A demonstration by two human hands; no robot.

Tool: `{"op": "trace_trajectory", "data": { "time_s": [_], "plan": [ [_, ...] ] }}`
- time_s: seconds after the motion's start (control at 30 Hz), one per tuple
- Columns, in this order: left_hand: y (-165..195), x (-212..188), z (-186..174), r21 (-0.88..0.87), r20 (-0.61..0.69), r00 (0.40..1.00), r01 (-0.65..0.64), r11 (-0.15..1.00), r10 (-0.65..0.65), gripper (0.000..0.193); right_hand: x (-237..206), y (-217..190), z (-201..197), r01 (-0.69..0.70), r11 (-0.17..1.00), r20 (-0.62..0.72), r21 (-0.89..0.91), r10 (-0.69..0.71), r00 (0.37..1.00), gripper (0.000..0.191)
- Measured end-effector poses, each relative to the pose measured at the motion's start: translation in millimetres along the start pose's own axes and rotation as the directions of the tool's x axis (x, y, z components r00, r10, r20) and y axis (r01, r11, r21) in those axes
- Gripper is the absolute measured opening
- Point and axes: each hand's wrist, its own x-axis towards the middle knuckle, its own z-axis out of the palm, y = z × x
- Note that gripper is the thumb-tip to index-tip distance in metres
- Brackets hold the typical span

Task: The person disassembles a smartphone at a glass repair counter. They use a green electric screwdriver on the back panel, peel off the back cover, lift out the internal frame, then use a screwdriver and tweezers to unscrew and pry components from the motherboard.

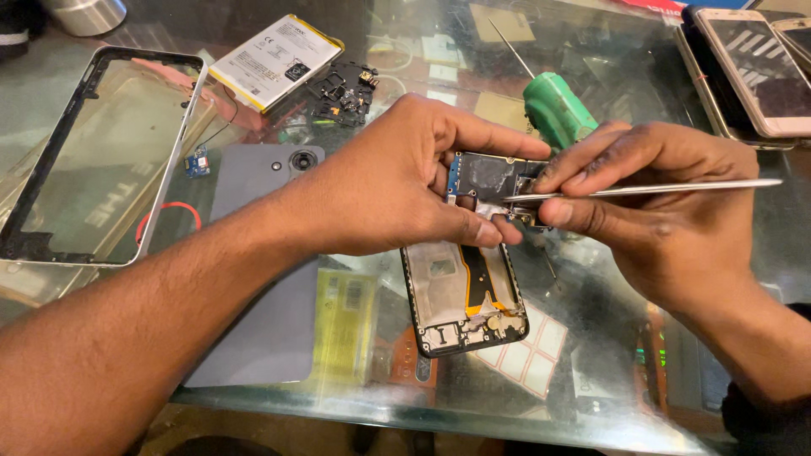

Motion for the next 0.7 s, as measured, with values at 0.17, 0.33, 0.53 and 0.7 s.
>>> {"op": "trace_trajectory", "data": {
  "time_s": [0.17, 0.33, 0.53, 0.7],
  "plan": [
    [1.7, -1.0, 1.6, -0.005, 0.007, 1.0, 0.016, 1.0, -0.016, 0.058, -0.5, -2.3, 3.9, -0.049, 0.99, -0.071, 0.134, 0.059, 0.996, 0.021],
    [1.2, -1.1, 1.9, -0.014, 0.009, 0.999, 0.046, 0.999, -0.046, 0.058, 1.1, -4.5, 7.7, -0.036, 0.986, -0.119, 0.161, 0.056, 0.991, 0.022],
    [-2.8, -0.6, 2.9, 0.011, 0.03, 1.0, 0.003, 1.0, -0.003, 0.058, 0.8, -4.3, 9.6, -0.038, 0.987, -0.139, 0.157, 0.06, 0.988, 0.023],
    [-3.8, -0.4, 3.2, 0.024, 0.046, 0.998, 0.044, 0.999, -0.045, 0.054, -0.5, -3.1, 10.8, -0.038, 0.993, -0.149, 0.113, 0.055, 0.987, 0.024]
  ]
}}
